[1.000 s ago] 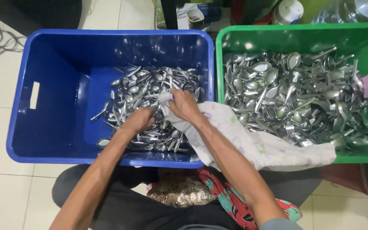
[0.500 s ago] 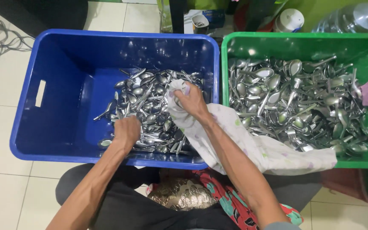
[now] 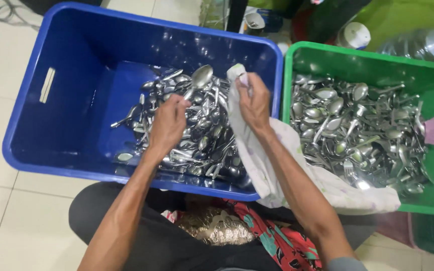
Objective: The person wipes spoons one at a time with a cloth, picking them from a blue bin and placing them into a green bin.
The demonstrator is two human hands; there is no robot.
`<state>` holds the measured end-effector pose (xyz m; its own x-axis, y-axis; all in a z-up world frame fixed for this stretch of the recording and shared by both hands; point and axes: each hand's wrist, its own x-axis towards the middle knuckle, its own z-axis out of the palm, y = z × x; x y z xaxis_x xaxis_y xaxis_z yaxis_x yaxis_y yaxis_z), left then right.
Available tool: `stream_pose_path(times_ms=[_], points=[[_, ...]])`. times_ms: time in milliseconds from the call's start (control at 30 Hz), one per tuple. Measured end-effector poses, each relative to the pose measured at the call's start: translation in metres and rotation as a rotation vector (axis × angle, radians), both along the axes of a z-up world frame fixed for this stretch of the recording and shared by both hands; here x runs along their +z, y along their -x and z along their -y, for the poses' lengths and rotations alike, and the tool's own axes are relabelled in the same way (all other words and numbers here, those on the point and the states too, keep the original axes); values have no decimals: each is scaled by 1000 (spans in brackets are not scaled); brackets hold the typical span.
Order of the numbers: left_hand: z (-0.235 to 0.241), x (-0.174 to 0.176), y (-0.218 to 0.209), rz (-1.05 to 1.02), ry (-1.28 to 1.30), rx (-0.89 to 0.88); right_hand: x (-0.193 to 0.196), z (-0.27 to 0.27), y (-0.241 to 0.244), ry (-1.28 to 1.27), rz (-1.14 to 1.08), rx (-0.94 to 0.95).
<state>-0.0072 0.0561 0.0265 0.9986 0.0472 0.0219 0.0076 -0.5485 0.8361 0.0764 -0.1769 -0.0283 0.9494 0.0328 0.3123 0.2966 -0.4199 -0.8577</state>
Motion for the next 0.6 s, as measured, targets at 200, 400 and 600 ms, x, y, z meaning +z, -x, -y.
stream_pose_path(times_ms=[200, 400, 600], points=[[16, 7, 6, -27, 67, -25, -31, -16, -2, 230, 452, -43], [33, 9, 17, -18, -1, -113, -15, -29, 14, 432, 521, 38], [38, -1, 13, -22, -43, -122, -31, -32, 9, 505, 512, -5]])
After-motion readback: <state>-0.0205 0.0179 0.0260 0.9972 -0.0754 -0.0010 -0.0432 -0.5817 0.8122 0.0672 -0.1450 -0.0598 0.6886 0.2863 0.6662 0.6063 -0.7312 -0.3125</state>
